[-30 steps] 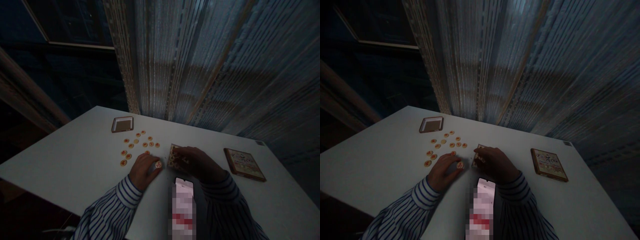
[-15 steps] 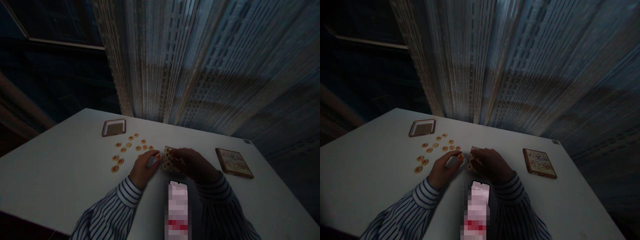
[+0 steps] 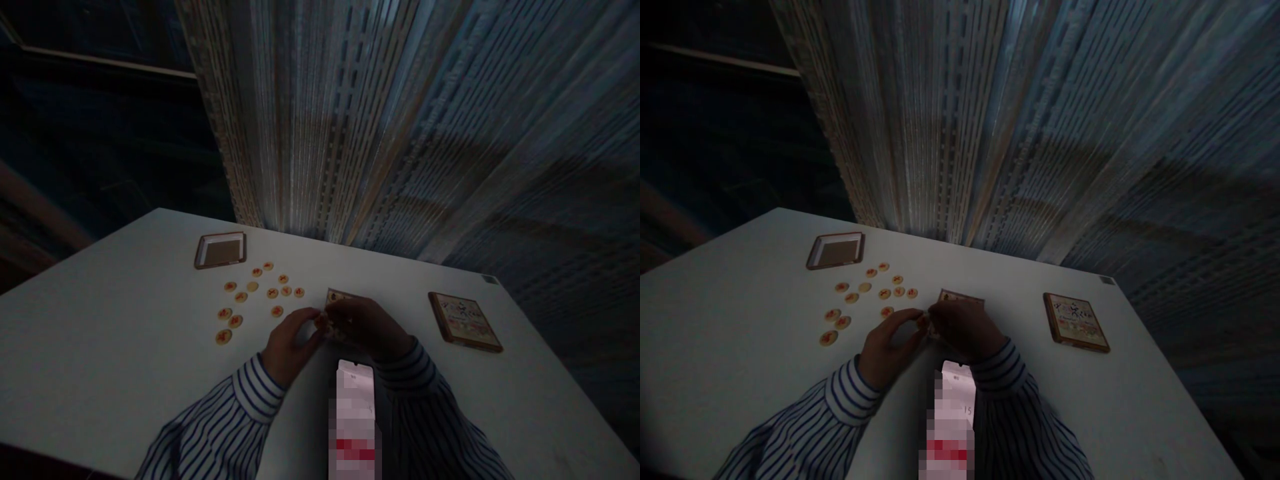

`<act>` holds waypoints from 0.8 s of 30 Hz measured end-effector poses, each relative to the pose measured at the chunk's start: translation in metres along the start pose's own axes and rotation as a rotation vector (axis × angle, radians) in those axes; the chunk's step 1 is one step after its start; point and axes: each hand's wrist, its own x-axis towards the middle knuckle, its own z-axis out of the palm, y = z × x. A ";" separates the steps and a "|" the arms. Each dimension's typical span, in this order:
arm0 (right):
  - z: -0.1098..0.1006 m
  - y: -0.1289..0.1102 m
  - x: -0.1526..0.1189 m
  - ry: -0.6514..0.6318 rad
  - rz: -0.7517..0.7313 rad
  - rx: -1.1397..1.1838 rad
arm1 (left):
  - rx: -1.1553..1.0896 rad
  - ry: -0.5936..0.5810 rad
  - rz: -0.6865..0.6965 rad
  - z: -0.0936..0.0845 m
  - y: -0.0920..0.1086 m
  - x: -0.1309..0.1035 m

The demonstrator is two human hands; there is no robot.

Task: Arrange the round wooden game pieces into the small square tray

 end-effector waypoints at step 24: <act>0.002 0.001 0.000 0.052 0.073 0.405 | -0.396 -0.031 -0.470 -0.004 0.002 0.005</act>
